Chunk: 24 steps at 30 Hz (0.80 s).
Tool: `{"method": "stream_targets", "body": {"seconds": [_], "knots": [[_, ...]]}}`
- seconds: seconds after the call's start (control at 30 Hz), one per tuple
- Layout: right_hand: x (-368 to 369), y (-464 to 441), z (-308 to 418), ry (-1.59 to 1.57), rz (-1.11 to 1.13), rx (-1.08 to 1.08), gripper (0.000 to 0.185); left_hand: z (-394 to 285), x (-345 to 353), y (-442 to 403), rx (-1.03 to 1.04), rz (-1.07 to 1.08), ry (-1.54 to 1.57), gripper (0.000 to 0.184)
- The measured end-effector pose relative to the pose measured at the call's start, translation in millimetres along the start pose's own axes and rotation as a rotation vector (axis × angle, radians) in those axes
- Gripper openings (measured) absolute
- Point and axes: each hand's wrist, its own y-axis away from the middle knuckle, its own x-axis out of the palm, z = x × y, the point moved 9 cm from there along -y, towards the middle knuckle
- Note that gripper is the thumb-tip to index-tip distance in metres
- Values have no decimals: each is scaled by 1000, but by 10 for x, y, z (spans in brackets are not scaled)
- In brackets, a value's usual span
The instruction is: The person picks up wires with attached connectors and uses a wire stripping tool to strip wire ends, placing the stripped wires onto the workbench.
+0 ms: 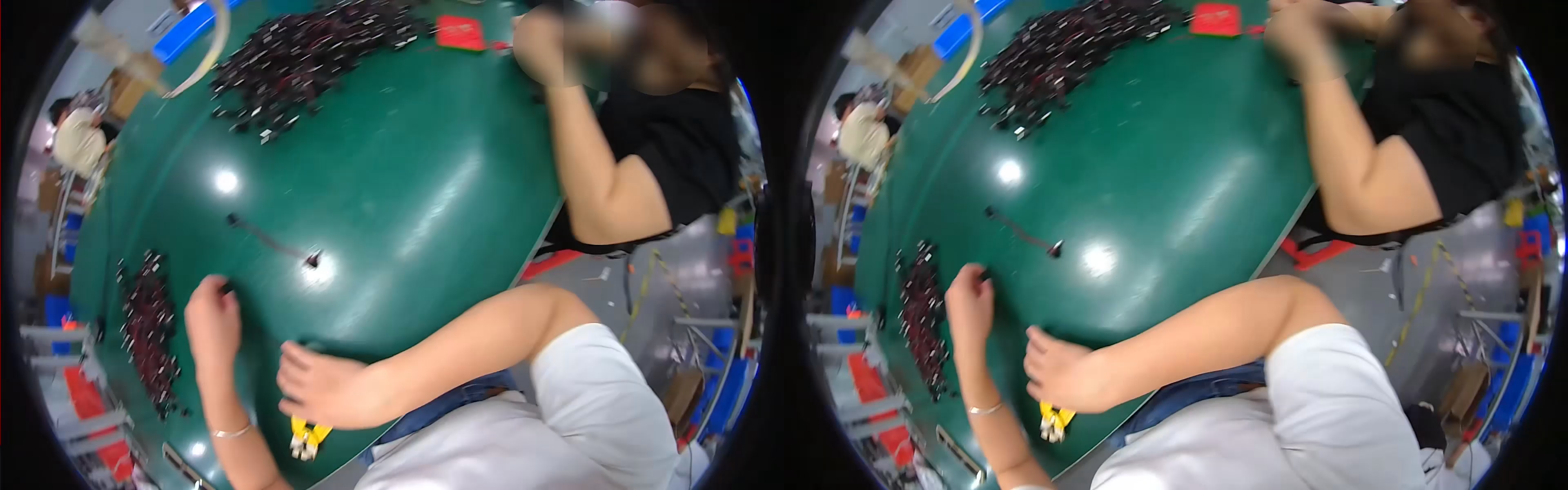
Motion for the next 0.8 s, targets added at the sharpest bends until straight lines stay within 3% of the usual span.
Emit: {"method": "stream_targets", "body": {"seconds": [0.07, 0.23, 0.3, 0.33, 0.47, 0.6, 0.7, 0.8], "knots": [[49, -3, 56, -77, -76, -26, 43, 297, 7, 52, -34, -56, -53, 18], [27, -42, 23, -118, 32, -101, 48, 772, -63, 284, -273, -31, 322, 13], [29, -66, 44, -340, 105, -139, 55, 899, -110, 440, -345, -134, 964, 17], [20, -76, 35, -340, 121, -140, 55, 901, -154, 473, -353, -139, 977, 17], [-133, -155, -167, -519, 101, 3, 57, 987, -346, 601, -546, -249, 1286, 26], [-136, -158, -596, -1249, 94, 412, 49, 1152, -801, 713, -536, -445, 1336, 29], [-88, -134, -805, -1631, 90, 627, 55, 983, -975, 706, -366, -276, 1375, 31], [-89, -115, -943, -1493, 13, 679, 61, 563, -1019, 647, -309, -195, 1381, 28]]}}
